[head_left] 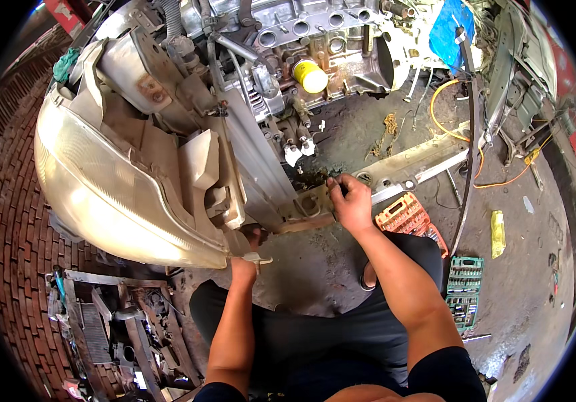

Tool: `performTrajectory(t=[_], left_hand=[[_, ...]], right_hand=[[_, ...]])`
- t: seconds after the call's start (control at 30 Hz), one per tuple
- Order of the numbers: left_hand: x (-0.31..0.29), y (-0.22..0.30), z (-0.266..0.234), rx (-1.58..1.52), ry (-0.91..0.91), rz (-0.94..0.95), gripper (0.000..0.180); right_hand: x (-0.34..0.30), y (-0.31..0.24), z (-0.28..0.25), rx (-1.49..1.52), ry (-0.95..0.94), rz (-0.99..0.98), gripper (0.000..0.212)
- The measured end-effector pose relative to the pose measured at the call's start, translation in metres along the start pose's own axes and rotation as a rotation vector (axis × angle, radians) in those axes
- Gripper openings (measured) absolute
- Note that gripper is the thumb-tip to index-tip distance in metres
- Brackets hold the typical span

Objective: The person works on a car's front headlight assembly in a garage. They pick up a small bottle, place it down, and then use a screwdriver to loosen and remove fasteners from the headlight housing. The person manipulates the headlight and uses tools to adjust components within the engine bay area.

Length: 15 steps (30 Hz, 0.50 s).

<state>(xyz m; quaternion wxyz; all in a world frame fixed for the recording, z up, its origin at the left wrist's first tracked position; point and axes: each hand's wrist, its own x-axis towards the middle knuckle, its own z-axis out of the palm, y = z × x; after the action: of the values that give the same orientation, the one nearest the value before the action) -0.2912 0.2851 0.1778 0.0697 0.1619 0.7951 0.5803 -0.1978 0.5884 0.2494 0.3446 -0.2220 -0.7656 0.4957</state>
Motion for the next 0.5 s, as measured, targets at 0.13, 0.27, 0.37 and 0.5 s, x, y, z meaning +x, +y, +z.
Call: performTrajectory(t=[0.13,0.27,0.37,0.5], left_hand=[[-0.001,0.009,0.021,0.203,-0.073,0.216,0.024],[-0.007,0.033,0.043,0.387,0.127,0.519,0.025],[0.000,0.021,0.039,0.575,0.112,0.479,0.029],[-0.005,0.005,0.056,0.458,-0.010,0.329,0.045]], right_hand=[[0.001,0.007,0.003,-0.039,-0.008,-0.014,0.027],[0.000,0.006,0.002,-0.005,-0.009,0.000,0.026],[0.000,0.001,0.002,0.010,-0.008,-0.007,0.027],[0.001,0.001,0.001,-0.015,-0.029,0.041,0.027]])
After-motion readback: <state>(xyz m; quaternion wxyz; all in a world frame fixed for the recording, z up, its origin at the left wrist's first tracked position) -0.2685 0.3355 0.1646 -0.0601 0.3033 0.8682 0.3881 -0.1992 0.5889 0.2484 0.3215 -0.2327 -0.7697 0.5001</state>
